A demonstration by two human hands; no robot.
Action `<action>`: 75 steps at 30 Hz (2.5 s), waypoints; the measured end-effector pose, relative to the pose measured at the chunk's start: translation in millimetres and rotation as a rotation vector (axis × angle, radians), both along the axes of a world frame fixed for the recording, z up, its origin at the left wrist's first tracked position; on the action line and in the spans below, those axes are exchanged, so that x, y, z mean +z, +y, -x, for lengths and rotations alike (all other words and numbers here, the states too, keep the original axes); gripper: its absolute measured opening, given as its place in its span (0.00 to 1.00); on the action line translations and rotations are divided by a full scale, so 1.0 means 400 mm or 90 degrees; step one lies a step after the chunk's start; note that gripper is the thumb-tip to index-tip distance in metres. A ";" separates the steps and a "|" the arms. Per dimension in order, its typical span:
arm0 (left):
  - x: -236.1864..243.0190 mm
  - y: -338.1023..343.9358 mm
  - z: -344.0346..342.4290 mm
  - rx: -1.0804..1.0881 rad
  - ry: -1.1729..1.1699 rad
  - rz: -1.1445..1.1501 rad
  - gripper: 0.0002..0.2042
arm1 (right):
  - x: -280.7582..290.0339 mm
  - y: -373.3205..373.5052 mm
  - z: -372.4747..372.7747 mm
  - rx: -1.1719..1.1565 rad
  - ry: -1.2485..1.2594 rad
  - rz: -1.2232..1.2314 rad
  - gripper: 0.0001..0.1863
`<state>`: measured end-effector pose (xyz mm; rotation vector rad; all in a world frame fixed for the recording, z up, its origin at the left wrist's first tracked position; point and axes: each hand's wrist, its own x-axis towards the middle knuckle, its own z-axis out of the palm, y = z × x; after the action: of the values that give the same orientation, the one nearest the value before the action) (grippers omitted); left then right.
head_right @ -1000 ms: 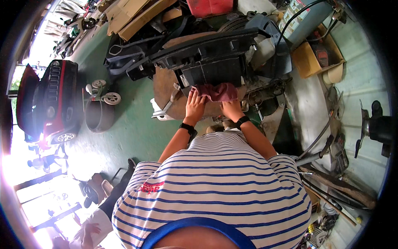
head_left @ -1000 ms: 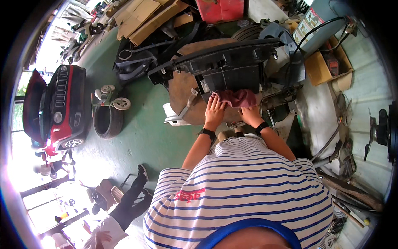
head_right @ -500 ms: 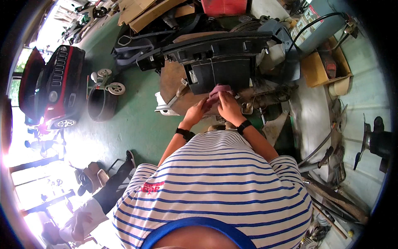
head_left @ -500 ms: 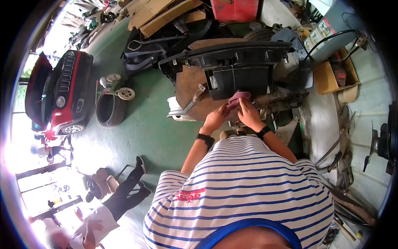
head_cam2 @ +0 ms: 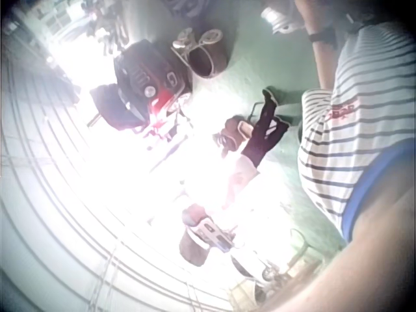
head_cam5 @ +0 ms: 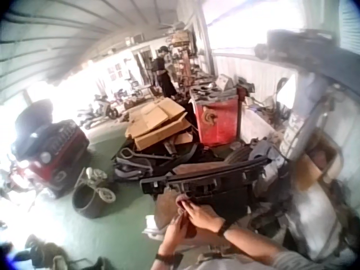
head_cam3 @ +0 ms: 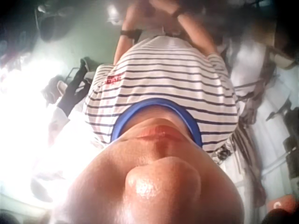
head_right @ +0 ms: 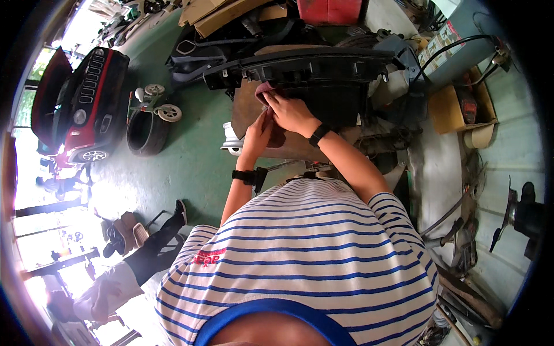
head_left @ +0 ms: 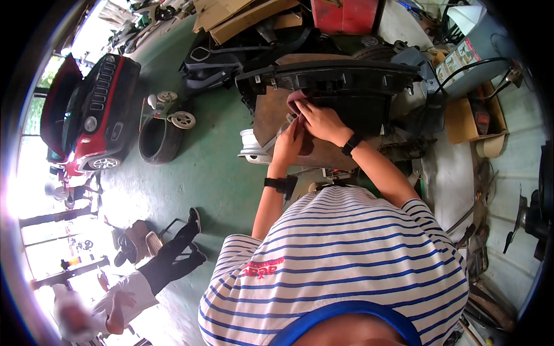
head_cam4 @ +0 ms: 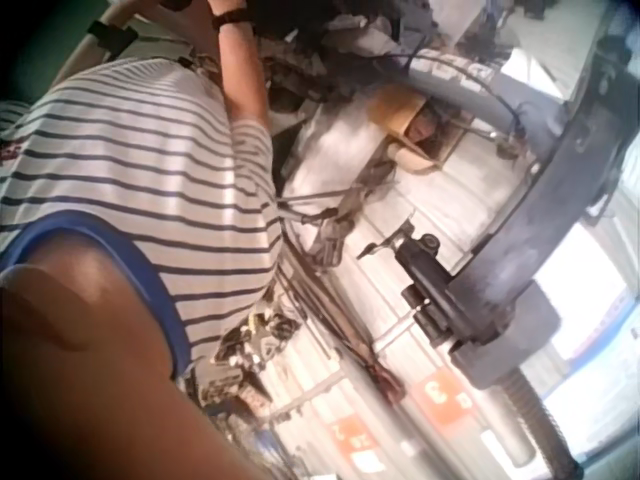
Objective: The person wipes a large black plastic auto part with a cloth, handling the part by hand to clean various surfaces, and then wipes a metal mechanical component mounted on a stand.
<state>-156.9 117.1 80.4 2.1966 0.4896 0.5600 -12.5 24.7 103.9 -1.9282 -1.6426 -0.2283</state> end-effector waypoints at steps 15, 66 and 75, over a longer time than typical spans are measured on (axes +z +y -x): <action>0.013 -0.005 -0.019 -0.056 0.037 0.025 0.18 | -0.022 -0.057 -0.007 -0.128 -0.011 0.017 0.33; -0.047 -0.164 -0.060 -0.101 0.348 -0.161 0.29 | -0.192 -0.223 0.059 -0.255 0.062 0.192 0.22; -0.032 -0.148 -0.054 -0.047 0.238 -0.190 0.28 | -0.161 -0.195 0.012 -0.213 0.077 0.126 0.28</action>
<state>-135.3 58.1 67.5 2.6101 0.5426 0.1874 -17.2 -53.3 39.3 -2.3154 -1.2994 -0.0797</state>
